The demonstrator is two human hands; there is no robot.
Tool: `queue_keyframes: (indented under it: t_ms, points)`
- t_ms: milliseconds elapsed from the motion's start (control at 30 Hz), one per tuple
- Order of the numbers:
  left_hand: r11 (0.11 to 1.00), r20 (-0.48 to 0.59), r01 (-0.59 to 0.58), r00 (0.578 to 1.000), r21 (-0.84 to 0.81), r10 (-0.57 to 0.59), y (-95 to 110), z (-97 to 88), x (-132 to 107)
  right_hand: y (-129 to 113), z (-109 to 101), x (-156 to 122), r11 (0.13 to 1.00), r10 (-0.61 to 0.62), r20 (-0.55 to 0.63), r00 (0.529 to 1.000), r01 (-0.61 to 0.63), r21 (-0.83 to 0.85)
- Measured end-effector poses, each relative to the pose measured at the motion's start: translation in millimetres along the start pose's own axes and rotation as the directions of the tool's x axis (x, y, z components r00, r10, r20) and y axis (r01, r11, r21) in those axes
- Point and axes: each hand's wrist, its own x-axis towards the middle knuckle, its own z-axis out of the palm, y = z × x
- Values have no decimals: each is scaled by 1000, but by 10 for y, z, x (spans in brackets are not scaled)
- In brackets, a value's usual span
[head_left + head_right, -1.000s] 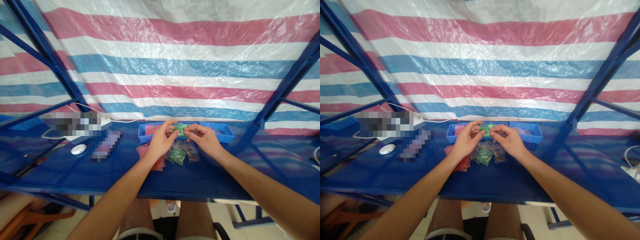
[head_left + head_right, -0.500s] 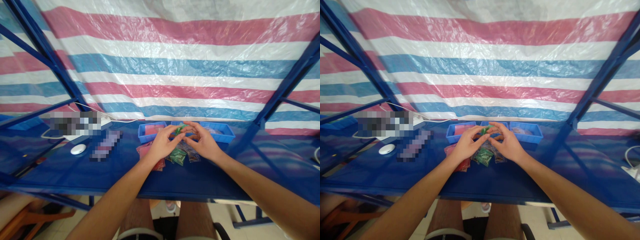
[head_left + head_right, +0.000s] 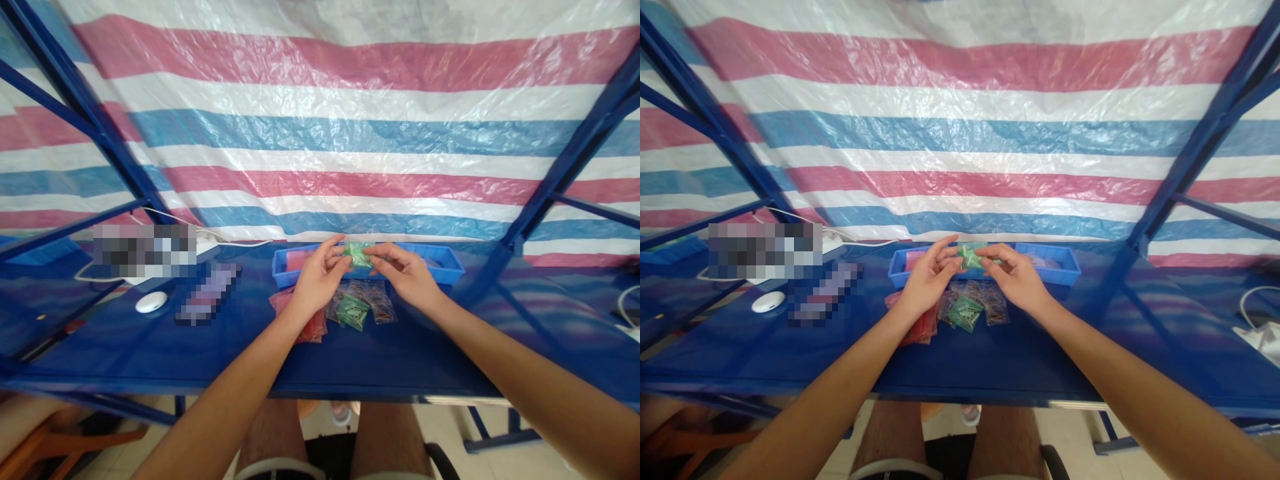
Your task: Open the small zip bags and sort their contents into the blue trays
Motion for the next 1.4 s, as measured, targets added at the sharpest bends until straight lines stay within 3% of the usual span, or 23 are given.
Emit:
queue_keyframes:
  t_ms: [100, 167, 233, 333, 433, 567, 733, 867, 967, 1100, 1200, 1300, 1400]
  points:
    - [978, -28, -43, 998, 205, 50, 52, -49, -4, 34, -82, 38, 971, -114, -148, 982, 79, -225]
    - [919, 10, -80, 997, 386, 82, 104, -76, -23, 58, -151, 61, 917, -184, -183, 966, 101, -386]
    - [839, 146, -158, 985, 521, 95, 152, -86, -52, 87, -206, 77, 876, -193, -173, 966, 90, -474]
    - [714, 407, -333, 910, 616, 74, 176, -74, -102, 155, -248, 91, 820, -189, -106, 976, 97, -565]
    - [643, 532, -422, 846, 639, 25, 151, -67, -135, 252, -258, 100, 713, -189, 15, 982, 147, -685]
    - [631, 546, -409, 837, 659, -28, 113, -99, -146, 357, -268, 96, 598, -124, 45, 991, 111, -794]
    - [658, 522, -375, 852, 653, -32, 83, -130, -126, 377, -280, 72, 539, -135, -5, 991, 70, -839]
    - [694, 518, -360, 855, 624, -22, 77, -127, -90, 335, -274, 62, 558, -198, -21, 980, 95, -825]
    - [707, 469, -326, 883, 627, -8, 80, -132, -65, 263, -255, 62, 593, -264, 1, 965, 163, -788]
    - [735, 340, -237, 940, 635, 9, 79, -152, -39, 124, -217, 65, 671, -348, 7, 938, 254, -697]
    - [819, 209, -137, 978, 557, 21, 93, -154, -18, 14, -179, 50, 728, -381, -32, 924, 278, -626]
    - [935, 91, -13, 996, 354, -20, 133, -126, -5, -71, -119, 4, 830, -295, -34, 955, 238, -505]
    - [987, 57, 110, 992, 114, -117, 179, -71, -11, -77, -33, -51, 942, -112, 81, 990, 132, -308]
